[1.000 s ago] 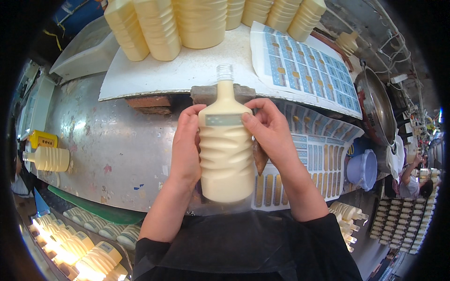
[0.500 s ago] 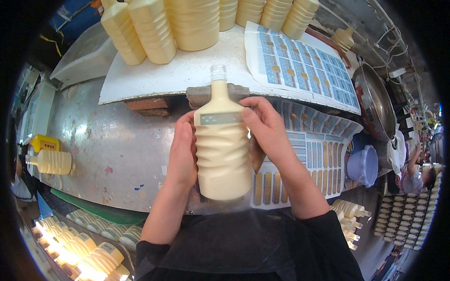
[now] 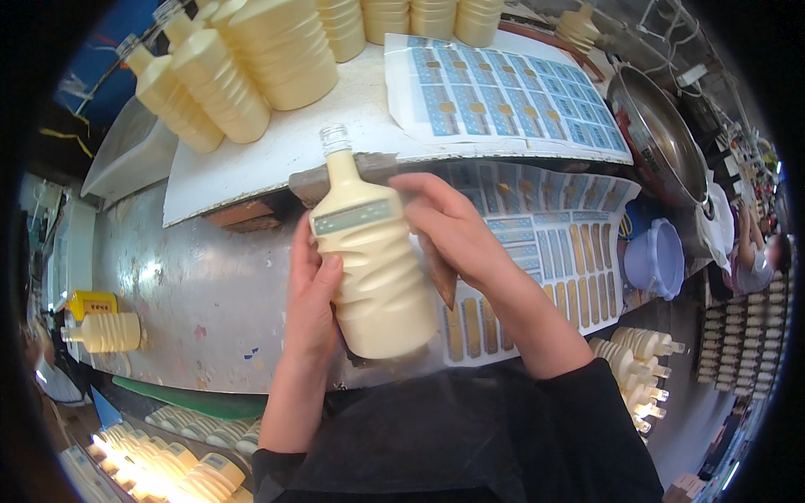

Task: The person applies adhesive labels to cream-colored plastic bottles. They peel individual labels from a sheet, align them on the bottle body, and smooth them down. Finished bottles are placed on a nearby table.

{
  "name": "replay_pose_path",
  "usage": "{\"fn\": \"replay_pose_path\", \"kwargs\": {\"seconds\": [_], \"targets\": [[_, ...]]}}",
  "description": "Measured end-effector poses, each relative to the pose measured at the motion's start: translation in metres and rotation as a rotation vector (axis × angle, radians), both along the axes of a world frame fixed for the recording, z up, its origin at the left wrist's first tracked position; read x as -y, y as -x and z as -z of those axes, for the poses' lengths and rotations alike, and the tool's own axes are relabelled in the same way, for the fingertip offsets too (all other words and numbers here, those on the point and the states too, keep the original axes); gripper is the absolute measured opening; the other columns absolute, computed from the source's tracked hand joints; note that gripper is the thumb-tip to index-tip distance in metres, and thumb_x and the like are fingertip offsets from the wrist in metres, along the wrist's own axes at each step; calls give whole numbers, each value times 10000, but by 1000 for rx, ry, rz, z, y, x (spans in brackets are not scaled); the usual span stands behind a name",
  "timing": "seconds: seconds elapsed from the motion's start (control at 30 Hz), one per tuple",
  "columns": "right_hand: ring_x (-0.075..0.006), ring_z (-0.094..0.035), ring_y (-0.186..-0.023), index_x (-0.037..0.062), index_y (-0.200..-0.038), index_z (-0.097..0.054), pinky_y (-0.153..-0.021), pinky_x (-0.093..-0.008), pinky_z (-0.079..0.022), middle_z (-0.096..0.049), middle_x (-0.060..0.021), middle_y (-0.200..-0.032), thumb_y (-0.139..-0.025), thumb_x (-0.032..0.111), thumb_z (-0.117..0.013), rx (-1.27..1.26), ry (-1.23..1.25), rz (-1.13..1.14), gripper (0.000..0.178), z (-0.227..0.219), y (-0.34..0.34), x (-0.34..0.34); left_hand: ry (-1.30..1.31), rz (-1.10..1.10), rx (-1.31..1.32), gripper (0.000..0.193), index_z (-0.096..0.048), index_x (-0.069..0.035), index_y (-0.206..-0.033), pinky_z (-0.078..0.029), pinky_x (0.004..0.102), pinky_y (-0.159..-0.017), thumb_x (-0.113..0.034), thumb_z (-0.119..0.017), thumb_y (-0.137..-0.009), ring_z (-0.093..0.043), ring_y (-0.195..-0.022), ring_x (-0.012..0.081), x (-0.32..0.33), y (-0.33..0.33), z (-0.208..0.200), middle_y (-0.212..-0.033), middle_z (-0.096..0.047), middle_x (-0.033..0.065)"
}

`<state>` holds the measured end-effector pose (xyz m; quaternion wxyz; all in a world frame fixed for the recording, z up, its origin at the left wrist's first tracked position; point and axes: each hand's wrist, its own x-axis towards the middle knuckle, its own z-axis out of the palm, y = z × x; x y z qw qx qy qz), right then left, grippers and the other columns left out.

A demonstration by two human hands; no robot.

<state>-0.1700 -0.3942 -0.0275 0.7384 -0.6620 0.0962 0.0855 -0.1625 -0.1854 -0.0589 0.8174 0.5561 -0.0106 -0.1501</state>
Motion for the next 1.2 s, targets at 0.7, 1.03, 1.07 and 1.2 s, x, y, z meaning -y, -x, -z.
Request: {"fn": "replay_pose_path", "kwargs": {"seconds": [0.7, 1.03, 1.07, 1.2], "targets": [[-114, -580, -768, 19, -1157, -618, -711, -306, -489, -633, -43, -814, -947, 334, -710, 94, 235, 86, 390, 11, -14, -14, -40, -178, 49, 303, -508, -17, -1300, -548, 314, -936, -133, -610, -1039, -613, -1066, 155, 18, -22, -7, -1196, -589, 87], [-29, -571, -895, 39, -1218, -590, -777, -212, -486, -639, 1, -1004, -1068, 204, -553, 93, 110, -1, 227, 14, -16, -8, -176, -188, 89, 328, -484, -11, -1344, -496, 314, -974, -191, -528, -1073, -574, -1116, 159, 18, -20, -5, -1250, -571, 99], [-30, -572, -908, 40, -1230, -593, -785, -213, -487, -639, -2, -1018, -1070, 198, -541, 106, 64, 6, 231, 19, -16, -7, -206, -174, 95, 354, -466, -3, -1365, -469, 320, -1000, -190, -510, -1068, -553, -1140, 166, 16, -18, -9, -1277, -558, 109], [-45, -585, -922, 41, -1278, -604, -804, -225, -496, -652, -14, -1012, -1056, 139, -508, 38, -68, -1, 261, 16, -15, -1, -299, -153, 138, 440, -393, -16, -1459, -433, 340, -1039, -209, -442, -1067, -524, -1191, 192, 18, -13, -13, -1342, -525, 134]]}}
